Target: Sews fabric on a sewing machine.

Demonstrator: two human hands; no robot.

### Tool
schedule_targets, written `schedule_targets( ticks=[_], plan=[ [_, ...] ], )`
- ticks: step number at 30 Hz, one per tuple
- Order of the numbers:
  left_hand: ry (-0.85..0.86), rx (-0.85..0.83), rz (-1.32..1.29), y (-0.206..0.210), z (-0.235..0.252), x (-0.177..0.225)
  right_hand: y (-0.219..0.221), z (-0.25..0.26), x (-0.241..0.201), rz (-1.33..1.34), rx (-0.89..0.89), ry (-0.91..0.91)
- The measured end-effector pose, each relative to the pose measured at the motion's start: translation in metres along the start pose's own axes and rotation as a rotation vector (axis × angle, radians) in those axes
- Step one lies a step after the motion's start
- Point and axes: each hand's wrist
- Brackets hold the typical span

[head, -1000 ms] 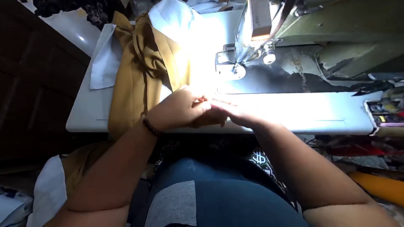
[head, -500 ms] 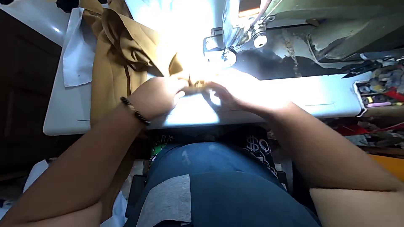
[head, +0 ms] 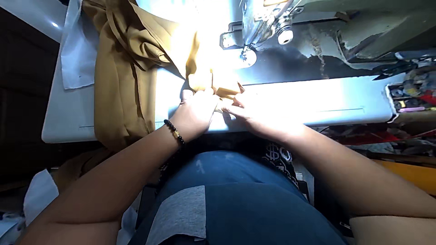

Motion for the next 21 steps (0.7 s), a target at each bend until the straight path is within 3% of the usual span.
schedule_targets(
  ticks=[4,10,21],
  plan=[
    [-0.068,0.001,-0.111,0.004,0.003,0.008,0.0,0.002,0.0,0.044,-0.004,-0.062],
    [-0.081,-0.061,-0.08,-0.003,-0.009,0.015,0.003,0.004,0.01,0.072,-0.015,-0.189],
    [-0.115,0.243,-0.162,0.014,-0.028,0.015,0.014,0.004,0.021,0.182,0.05,-0.114]
  ],
)
Point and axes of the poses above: each hand's wrist, its own z-axis towards the middle knuckle, its own y-axis out of the palm, x = y × z, and after that the axes turned 3 degrees about z, right-handed
